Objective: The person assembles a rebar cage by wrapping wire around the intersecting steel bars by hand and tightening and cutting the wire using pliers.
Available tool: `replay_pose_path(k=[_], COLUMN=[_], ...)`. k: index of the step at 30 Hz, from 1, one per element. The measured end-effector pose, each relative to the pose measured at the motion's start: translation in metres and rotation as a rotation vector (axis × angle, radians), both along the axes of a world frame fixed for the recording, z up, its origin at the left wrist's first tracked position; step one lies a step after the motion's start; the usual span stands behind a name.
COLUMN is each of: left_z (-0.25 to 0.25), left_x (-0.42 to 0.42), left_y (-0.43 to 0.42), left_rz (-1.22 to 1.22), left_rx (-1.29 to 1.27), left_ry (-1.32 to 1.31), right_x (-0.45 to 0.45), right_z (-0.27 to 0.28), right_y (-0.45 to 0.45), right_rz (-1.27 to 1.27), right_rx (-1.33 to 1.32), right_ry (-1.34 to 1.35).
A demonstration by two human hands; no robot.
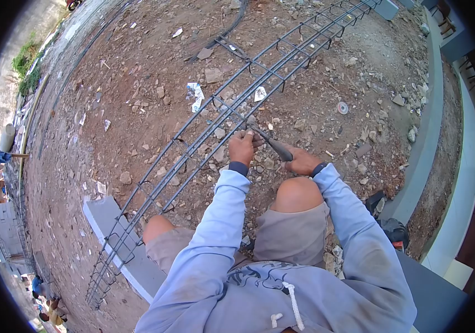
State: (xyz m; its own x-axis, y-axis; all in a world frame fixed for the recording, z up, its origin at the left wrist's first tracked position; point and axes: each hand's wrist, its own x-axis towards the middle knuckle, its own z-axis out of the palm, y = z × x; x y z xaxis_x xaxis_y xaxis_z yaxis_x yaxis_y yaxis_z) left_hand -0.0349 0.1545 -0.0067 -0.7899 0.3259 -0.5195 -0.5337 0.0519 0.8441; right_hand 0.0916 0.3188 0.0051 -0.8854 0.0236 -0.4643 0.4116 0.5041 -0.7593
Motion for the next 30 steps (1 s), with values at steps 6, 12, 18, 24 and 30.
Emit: replay_pose_path(k=[6, 12, 18, 24, 30], left_z=[0.007, -0.001, -0.014, -0.033, -0.020], left_x=[-0.002, -0.003, -0.005, -0.007, -0.009], left_y=[-0.002, -0.003, -0.004, -0.002, -0.002], left_rz=[0.006, 0.011, -0.030, -0.069, -0.107], left_rx=[-0.039, -0.029, -0.161, -0.312, -0.445], left_ry=[-0.011, 0.045, 0.165, 0.329, 0.403], right_x=[-0.003, 0.007, 0.010, 0.006, 0.006], right_z=[0.008, -0.031, -0.047, -0.007, -0.003], right_y=[-0.015, -0.031, -0.035, -0.028, -0.017], right_rz=[-0.116, -0.208, -0.225, -0.207, -0.220], right_rx=[-0.216, -0.145, -0.050, -0.340, -0.629], right_ry=[-0.299, -0.095, 0.063, -0.147, -0.182])
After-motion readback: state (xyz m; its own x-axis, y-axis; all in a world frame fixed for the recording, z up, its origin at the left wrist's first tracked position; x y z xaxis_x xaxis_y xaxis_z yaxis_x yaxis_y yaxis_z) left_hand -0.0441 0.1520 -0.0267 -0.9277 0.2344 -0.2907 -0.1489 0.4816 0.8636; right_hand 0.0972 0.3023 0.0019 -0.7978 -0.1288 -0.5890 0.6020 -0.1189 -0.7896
